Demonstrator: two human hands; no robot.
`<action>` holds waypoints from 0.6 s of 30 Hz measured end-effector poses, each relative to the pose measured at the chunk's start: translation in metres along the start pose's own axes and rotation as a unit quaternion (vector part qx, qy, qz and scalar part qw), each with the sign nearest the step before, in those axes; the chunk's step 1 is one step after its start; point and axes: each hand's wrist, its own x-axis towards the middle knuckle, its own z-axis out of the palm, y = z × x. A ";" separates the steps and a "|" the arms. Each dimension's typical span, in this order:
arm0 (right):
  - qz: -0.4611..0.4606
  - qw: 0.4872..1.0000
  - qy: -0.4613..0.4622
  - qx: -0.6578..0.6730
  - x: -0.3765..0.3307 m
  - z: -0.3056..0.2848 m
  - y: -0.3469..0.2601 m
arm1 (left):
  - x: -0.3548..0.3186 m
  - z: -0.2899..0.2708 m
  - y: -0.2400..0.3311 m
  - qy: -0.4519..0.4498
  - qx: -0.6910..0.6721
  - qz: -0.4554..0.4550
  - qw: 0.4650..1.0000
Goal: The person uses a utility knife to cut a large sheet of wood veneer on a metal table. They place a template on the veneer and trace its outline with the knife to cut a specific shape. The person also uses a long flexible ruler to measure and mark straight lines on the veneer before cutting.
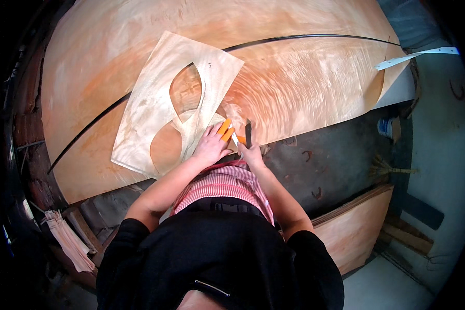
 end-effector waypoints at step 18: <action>0.076 0.980 -0.183 -0.028 -0.021 -0.061 -0.047 | -0.063 -0.015 -0.069 0.127 0.029 -0.214 0.968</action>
